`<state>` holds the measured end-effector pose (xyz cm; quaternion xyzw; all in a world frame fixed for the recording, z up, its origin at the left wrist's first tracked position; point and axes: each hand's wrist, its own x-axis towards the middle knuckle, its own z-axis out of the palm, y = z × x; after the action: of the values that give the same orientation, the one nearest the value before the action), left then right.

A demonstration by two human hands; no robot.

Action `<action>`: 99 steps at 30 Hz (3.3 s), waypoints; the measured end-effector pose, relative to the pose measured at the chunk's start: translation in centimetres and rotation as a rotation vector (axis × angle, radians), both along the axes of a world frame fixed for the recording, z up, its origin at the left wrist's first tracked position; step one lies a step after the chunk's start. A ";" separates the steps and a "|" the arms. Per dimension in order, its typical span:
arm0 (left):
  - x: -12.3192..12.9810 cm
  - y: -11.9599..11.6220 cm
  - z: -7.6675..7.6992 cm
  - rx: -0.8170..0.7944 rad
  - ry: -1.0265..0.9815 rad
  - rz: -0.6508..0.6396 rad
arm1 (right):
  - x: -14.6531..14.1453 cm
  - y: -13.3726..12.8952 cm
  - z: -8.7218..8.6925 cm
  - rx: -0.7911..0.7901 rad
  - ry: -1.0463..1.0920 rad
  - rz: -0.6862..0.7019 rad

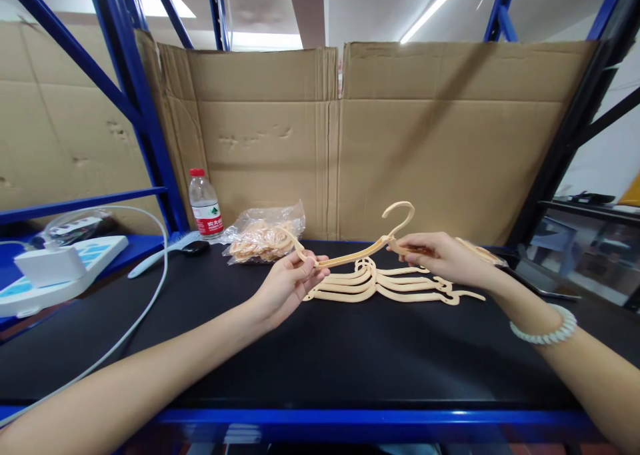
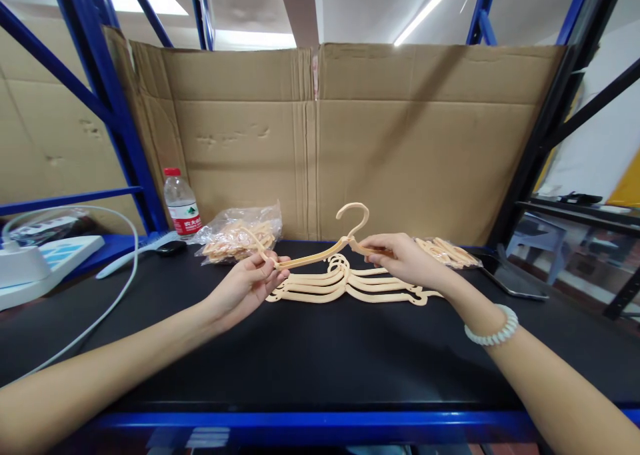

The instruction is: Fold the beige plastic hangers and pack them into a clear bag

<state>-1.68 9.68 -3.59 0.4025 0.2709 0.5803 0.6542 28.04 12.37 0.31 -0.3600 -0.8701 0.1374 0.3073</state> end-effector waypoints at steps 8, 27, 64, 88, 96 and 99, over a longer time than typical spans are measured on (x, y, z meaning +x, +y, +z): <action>0.6 -0.4 -0.5 0.001 0.027 0.035 | -3.5 -2.2 -1.1 0.134 0.061 0.031; 0.6 -1.1 -0.2 0.122 0.080 -0.151 | -3.9 -3.1 -1.3 0.231 0.283 0.149; 0.6 -1.1 -0.2 0.201 0.092 -0.146 | -4.5 -4.2 -1.8 0.269 0.314 0.069; 0.0 -0.6 0.1 0.199 0.102 -0.261 | -4.5 -4.4 -1.7 0.366 0.307 0.038; -0.1 -0.8 0.3 0.191 0.090 -0.278 | -4.5 -4.5 -1.7 0.336 0.308 0.065; -0.1 -0.8 0.4 0.196 0.093 -0.279 | -4.5 -4.5 -1.6 0.334 0.301 0.067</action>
<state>-1.79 8.86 -3.21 0.5245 0.1846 0.4880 0.6728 23.58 7.88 -1.30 -0.2504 -0.8364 0.0536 0.4846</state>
